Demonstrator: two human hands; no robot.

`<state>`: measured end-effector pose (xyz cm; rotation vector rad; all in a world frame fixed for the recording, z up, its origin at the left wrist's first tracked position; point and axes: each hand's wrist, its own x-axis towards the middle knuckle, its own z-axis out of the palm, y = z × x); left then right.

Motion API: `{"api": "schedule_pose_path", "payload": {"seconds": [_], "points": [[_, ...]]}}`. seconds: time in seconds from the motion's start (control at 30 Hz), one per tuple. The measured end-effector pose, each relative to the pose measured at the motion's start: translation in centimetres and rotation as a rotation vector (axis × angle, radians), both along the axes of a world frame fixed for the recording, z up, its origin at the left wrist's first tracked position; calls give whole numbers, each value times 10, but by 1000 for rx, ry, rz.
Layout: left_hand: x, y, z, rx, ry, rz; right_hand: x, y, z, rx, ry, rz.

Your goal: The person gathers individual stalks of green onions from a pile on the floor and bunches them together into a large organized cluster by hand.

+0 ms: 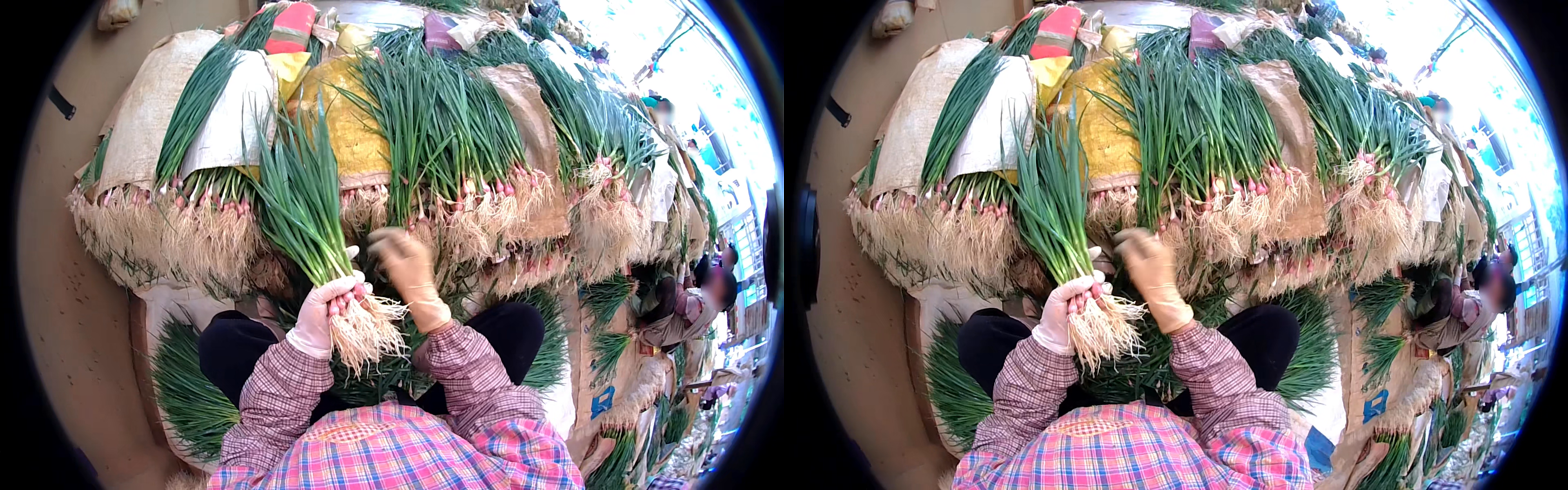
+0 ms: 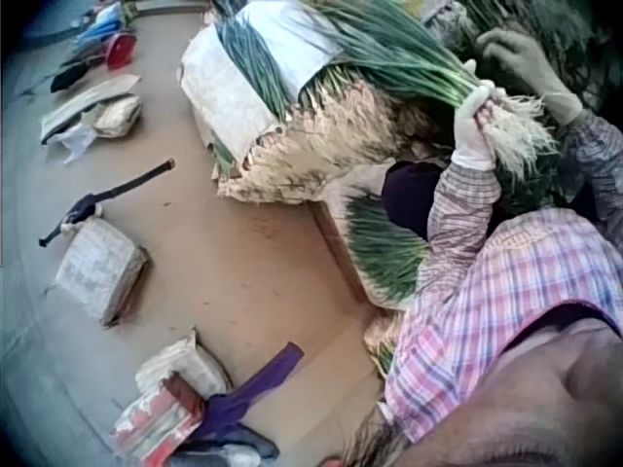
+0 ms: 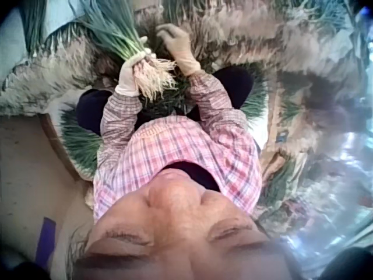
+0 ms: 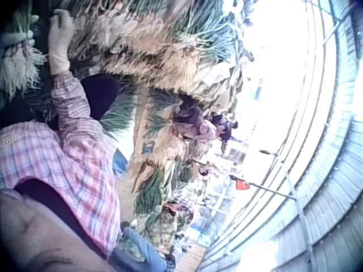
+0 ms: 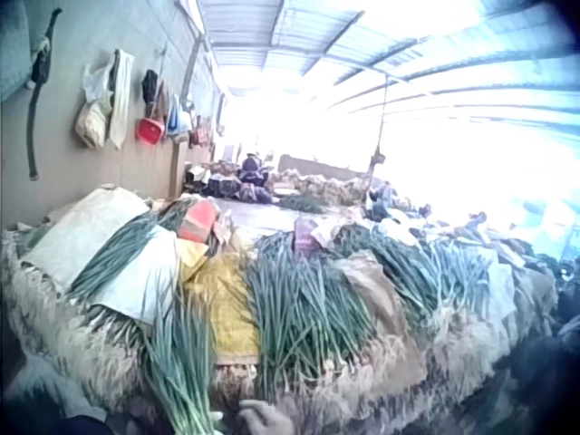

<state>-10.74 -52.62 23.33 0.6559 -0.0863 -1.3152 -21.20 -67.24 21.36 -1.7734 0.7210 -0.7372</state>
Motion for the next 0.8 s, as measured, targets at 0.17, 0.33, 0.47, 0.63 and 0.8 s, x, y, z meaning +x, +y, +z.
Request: {"api": "schedule_pose_path", "payload": {"seconds": [0.17,0.33,0.47,0.63,0.8], "points": [[1,-9,5,-26,97,8,-12,-41,-25,-244,637,-295],[3,-8,-1,-1,60,-16,-3,-32,10,730,-401,171],[2,-9,14,62,48,-3,-1,-28,-3,199,246,-66],[4,-10,5,56,22,-47,-9,-10,-49,-322,505,-335],[4,-5,12,107,-34,-57,-9,-8,-51,-532,280,-293]]}}
